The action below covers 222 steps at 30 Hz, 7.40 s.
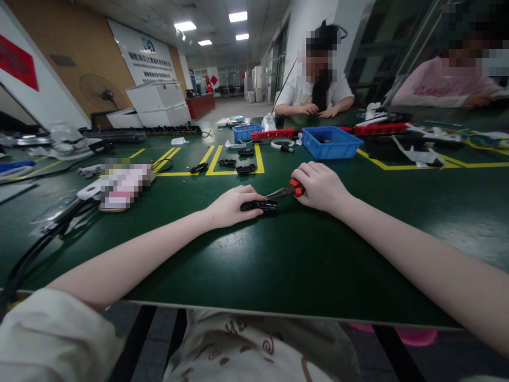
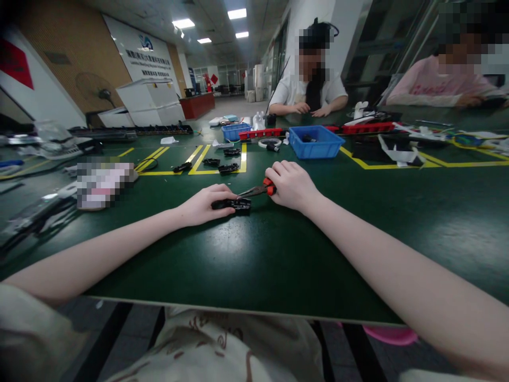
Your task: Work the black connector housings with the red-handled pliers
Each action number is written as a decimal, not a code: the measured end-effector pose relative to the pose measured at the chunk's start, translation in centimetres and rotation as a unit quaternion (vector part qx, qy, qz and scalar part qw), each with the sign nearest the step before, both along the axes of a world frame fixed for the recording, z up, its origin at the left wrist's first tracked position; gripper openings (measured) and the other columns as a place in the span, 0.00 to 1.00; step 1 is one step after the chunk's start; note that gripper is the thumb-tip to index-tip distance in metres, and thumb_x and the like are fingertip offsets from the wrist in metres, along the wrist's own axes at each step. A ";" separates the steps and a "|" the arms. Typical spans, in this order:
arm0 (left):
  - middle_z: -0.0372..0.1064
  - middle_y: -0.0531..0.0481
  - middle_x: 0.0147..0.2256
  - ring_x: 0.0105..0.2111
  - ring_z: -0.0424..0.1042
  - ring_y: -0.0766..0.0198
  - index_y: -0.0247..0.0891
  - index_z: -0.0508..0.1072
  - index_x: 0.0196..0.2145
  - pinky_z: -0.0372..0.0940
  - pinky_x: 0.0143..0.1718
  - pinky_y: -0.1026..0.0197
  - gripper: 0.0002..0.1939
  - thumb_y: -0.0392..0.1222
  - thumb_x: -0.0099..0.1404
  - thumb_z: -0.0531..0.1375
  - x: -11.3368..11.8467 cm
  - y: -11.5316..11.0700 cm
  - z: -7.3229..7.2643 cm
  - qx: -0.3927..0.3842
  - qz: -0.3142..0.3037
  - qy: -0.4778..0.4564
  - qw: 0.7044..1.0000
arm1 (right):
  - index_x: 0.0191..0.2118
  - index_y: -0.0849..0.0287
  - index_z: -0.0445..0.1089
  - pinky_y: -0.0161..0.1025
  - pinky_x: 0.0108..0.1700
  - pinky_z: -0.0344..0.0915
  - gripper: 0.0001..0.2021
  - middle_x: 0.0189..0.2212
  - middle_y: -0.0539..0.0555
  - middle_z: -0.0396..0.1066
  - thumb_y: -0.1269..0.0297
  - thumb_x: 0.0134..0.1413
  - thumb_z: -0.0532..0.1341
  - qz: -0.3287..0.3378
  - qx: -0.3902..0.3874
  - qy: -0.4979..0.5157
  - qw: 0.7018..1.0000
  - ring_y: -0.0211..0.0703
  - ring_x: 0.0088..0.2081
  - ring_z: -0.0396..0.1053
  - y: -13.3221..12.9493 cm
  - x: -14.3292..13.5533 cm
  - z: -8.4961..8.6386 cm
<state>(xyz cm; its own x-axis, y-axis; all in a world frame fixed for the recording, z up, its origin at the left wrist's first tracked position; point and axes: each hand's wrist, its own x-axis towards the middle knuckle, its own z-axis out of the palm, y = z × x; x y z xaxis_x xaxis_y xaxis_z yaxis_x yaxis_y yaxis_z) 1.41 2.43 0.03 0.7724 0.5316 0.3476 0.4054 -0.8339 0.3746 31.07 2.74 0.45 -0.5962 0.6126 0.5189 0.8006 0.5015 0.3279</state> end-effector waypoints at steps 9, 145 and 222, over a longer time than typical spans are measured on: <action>0.74 0.44 0.48 0.47 0.75 0.56 0.40 0.77 0.55 0.70 0.51 0.52 0.17 0.44 0.70 0.64 -0.1 -0.1 0.1 -0.014 0.000 -0.008 1.000 | 0.43 0.59 0.73 0.48 0.42 0.57 0.12 0.38 0.64 0.72 0.59 0.56 0.59 -0.015 -0.021 -0.014 1.000 0.56 0.40 0.64 -0.4 -0.1 0.2; 0.75 0.41 0.58 0.56 0.76 0.52 0.37 0.71 0.63 0.70 0.56 0.52 0.28 0.50 0.69 0.64 3.2 0.9 0.2 -0.028 0.078 -0.018 0.996 | 0.41 0.58 0.74 0.49 0.44 0.59 0.11 0.38 0.62 0.75 0.61 0.55 0.60 -0.058 -0.019 0.042 0.997 0.57 0.42 0.68 -0.2 0.6 -0.2; 0.77 0.48 0.35 0.34 0.75 0.56 0.40 0.71 0.39 0.56 0.29 0.61 0.24 0.66 0.68 0.60 3.2 0.1 1.0 0.015 0.125 0.108 0.986 | 0.35 0.54 0.66 0.41 0.33 0.59 0.10 0.33 0.55 0.74 0.53 0.57 0.59 -0.127 -0.237 0.018 0.963 0.47 0.33 0.70 -2.2 -1.3 1.6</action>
